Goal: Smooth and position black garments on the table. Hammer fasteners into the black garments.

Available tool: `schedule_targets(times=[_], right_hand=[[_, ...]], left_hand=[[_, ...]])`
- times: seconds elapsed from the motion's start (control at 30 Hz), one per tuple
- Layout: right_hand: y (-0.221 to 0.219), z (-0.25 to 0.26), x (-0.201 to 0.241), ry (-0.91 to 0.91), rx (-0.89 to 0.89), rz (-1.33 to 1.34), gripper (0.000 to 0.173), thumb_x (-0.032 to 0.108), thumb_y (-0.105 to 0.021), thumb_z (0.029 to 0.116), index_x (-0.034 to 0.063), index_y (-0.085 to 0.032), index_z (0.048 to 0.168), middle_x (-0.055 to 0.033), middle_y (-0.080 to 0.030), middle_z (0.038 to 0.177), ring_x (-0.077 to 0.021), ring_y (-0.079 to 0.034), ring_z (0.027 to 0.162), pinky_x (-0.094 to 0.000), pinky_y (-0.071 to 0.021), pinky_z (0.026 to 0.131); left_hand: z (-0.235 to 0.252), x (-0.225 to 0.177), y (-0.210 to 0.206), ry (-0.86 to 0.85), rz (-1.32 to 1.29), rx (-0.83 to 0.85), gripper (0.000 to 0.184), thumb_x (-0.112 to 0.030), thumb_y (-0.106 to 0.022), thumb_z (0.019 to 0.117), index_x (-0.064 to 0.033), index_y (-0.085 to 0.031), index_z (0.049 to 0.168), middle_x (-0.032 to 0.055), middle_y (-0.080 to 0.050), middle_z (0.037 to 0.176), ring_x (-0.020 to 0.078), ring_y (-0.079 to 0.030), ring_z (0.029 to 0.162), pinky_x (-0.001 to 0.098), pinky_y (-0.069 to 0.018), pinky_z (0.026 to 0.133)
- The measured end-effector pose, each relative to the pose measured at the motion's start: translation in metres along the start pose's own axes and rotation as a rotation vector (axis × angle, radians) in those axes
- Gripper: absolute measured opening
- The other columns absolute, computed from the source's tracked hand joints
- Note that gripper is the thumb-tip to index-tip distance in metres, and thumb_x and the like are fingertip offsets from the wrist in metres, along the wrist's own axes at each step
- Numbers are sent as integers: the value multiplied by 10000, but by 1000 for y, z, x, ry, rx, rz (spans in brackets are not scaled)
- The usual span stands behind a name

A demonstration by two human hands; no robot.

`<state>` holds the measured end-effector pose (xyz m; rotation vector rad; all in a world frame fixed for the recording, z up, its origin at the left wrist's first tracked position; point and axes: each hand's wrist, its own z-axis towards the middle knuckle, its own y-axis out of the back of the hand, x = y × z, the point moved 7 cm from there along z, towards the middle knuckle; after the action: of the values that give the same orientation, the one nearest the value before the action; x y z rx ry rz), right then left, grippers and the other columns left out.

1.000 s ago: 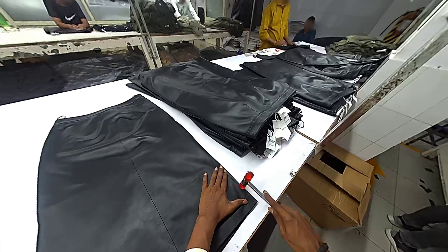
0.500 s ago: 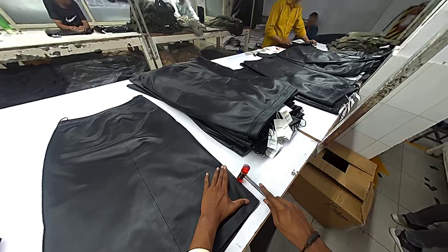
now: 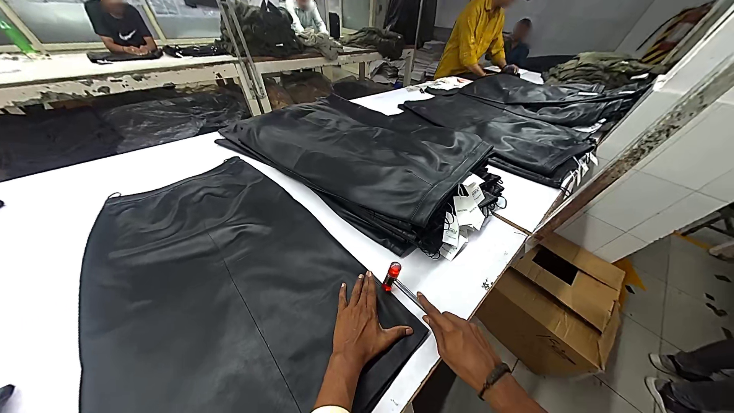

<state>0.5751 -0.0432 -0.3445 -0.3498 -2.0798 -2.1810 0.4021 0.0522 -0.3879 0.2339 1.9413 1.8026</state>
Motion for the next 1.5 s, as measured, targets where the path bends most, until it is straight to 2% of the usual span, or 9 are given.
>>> schedule_targets(times=[0.1, 0.23, 0.37, 0.5, 0.63, 1.13, 1.23, 1.37, 1.5], right_hand=[[16, 1, 10, 81, -252, 66, 471, 387, -359, 1087, 253, -572, 1486, -81, -665, 759, -263, -648, 582, -437, -541, 521], [0, 6, 7, -27, 115, -9, 488, 422, -296, 1104, 368, -405, 1577, -147, -694, 919, -346, -694, 787, -510, -551, 693], [16, 6, 12, 88, -230, 37, 467, 381, -361, 1089, 267, -556, 1497, -77, -667, 764, -258, -651, 593, -429, -541, 530], [-2, 15, 5, -49, 145, -7, 490, 423, -303, 1106, 375, -377, 1588, -147, -693, 941, -349, -693, 817, -515, -548, 715], [14, -3, 0, 79, -214, 23, 466, 392, -369, 1084, 288, -551, 1500, -81, -653, 745, -264, -643, 578, -436, -537, 516], [18, -42, -19, 81, -266, 76, 474, 380, -363, 1088, 235, -565, 1492, -81, -706, 832, -239, -656, 575, -422, -543, 498], [6, -42, -24, 25, -72, 20, 470, 381, -370, 1091, 287, -509, 1530, -121, -699, 844, -306, -684, 646, -473, -560, 567], [25, -48, -20, 95, -273, 103, 480, 390, -358, 1093, 227, -556, 1499, -80, -700, 836, -231, -653, 582, -418, -541, 496], [9, -56, -31, 37, -85, 60, 482, 409, -351, 1094, 288, -503, 1535, -110, -687, 821, -297, -673, 624, -473, -555, 547]], left_hand=[[3, 2, 2, 10, 1, -2, 1461, -1075, -250, 608, -36, -185, 1632, 68, -226, 1703, 219, -161, 1584, 562, -39, 1270], [0, 1, -1, 5, 2, 14, 1463, -1078, -249, 602, -48, -167, 1637, 51, -204, 1711, 211, -148, 1586, 556, -35, 1273], [2, 3, 2, 3, -1, -20, 1463, -1076, -247, 608, -25, -202, 1626, 81, -264, 1690, 222, -187, 1579, 567, -42, 1271], [0, 1, -1, 3, 15, 11, 1465, -1078, -242, 604, -41, -166, 1636, 58, -206, 1710, 212, -138, 1588, 558, -30, 1272], [2, 2, 2, 8, 2, 3, 1459, -1074, -250, 612, -33, -176, 1633, 78, -236, 1700, 222, -174, 1582, 563, -33, 1271], [1, 3, 2, 10, 18, -4, 1449, -1072, -248, 617, -39, -187, 1632, 63, -219, 1706, 217, -158, 1585, 560, -49, 1271], [1, 2, 0, -4, 25, -13, 1450, -1072, -248, 616, -41, -187, 1633, 54, -212, 1709, 206, -149, 1587, 559, -41, 1272], [3, 2, 4, -2, 27, -16, 1440, -1067, -238, 627, -39, -183, 1633, 70, -225, 1704, 222, -163, 1585, 569, -46, 1268], [2, 1, 0, -9, 32, -8, 1440, -1070, -238, 622, -47, -192, 1633, 54, -209, 1710, 214, -142, 1588, 566, -44, 1269]])
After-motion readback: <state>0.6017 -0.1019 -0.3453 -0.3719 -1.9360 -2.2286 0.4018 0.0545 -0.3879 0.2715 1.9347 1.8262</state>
